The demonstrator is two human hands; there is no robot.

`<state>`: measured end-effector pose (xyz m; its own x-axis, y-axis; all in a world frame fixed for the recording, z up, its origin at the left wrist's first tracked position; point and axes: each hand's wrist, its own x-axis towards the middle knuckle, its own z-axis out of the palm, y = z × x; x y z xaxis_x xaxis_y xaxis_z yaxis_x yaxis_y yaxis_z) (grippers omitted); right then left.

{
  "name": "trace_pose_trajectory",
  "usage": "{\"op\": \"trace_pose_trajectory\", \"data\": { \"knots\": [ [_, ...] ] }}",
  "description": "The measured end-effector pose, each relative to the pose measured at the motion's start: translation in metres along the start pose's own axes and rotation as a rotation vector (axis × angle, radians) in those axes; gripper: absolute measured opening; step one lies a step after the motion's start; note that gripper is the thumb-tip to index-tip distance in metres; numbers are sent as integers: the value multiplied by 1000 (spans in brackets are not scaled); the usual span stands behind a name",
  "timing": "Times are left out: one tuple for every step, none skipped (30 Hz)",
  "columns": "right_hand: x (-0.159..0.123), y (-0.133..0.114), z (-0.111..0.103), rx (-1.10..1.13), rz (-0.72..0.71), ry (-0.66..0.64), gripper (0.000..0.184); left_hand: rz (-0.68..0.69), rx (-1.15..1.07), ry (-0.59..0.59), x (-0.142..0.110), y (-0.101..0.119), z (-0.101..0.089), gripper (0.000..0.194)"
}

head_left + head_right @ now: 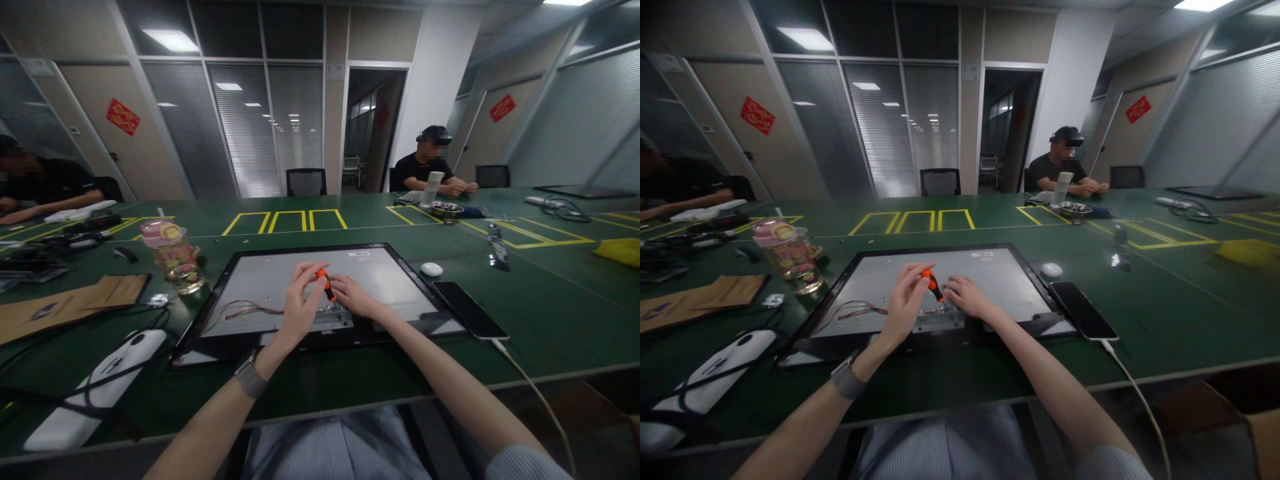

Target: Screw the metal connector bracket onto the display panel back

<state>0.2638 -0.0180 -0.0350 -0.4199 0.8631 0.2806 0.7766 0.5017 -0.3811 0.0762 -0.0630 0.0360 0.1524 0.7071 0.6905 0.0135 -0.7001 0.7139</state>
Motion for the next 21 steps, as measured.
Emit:
{"op": "trace_pose_trajectory", "data": {
  "knots": [
    [0, 0, -1, 1, -6, -2, 38, -6, -29, -18, 0, 1, 0, 26],
    [0, -1, -1, 1, -12, -4, 38, -11, -52, -34, 0, 1, 0, 27],
    [0, 0, -1, 2, -18, -6, 37, -12, -66, -43, 0, 2, 0, 28],
    [0, 0, 0, 4, -22, -8, 37, -11, -69, -42, 0, 2, 0, 27],
    [1, 1, 0, 5, -22, -11, 37, -6, -61, -33, 0, 1, 0, 26],
    [1, 1, 1, 7, -18, -10, 38, 0, -45, -17, 0, 1, 0, 24],
    [1, 2, 1, 6, -11, -7, 38, 7, -27, 3, 0, 0, 0, 21],
    [1, 2, 2, 6, -2, -1, 38, 13, -12, 21, 0, -1, 1, 18],
    [1, 2, 2, 5, 5, 6, 38, 13, 0, 35, 0, -2, 1, 16],
    [1, 2, 2, 5, 9, 10, 38, 9, 9, 46, 0, -4, 1, 14],
    [0, 1, 2, 5, 12, 10, 38, 2, 17, 57, 0, -4, 1, 14],
    [0, 1, 1, 5, 12, 7, 37, -5, 24, 68, 0, -5, 1, 14],
    [0, 0, 0, 6, 11, 1, 37, -11, 32, 81, 0, -6, 1, 14],
    [0, 0, 0, 6, 9, -4, 38, -15, 41, 92, 0, -6, 1, 15],
    [0, 0, -1, 5, 7, -8, 38, -16, 48, 104, 0, -5, 1, 14],
    [0, -1, -1, 4, 3, -10, 38, -17, 51, 108, 0, -5, 1, 14],
    [0, 0, -1, 2, 0, -10, 38, -19, 49, 104, 0, -4, 1, 15],
    [0, 0, -1, 1, -3, -8, 38, -21, 42, 95, 0, -3, 1, 16],
    [0, 0, -1, 0, -6, -4, 37, -25, 30, 81, 0, -3, 0, 19],
    [1, 1, 0, 1, -10, 0, 37, -29, 11, 64, 0, -2, 0, 22],
    [1, 1, 1, 3, -16, 5, 36, -37, -13, 42, 0, -1, 0, 25]
  ]
}}
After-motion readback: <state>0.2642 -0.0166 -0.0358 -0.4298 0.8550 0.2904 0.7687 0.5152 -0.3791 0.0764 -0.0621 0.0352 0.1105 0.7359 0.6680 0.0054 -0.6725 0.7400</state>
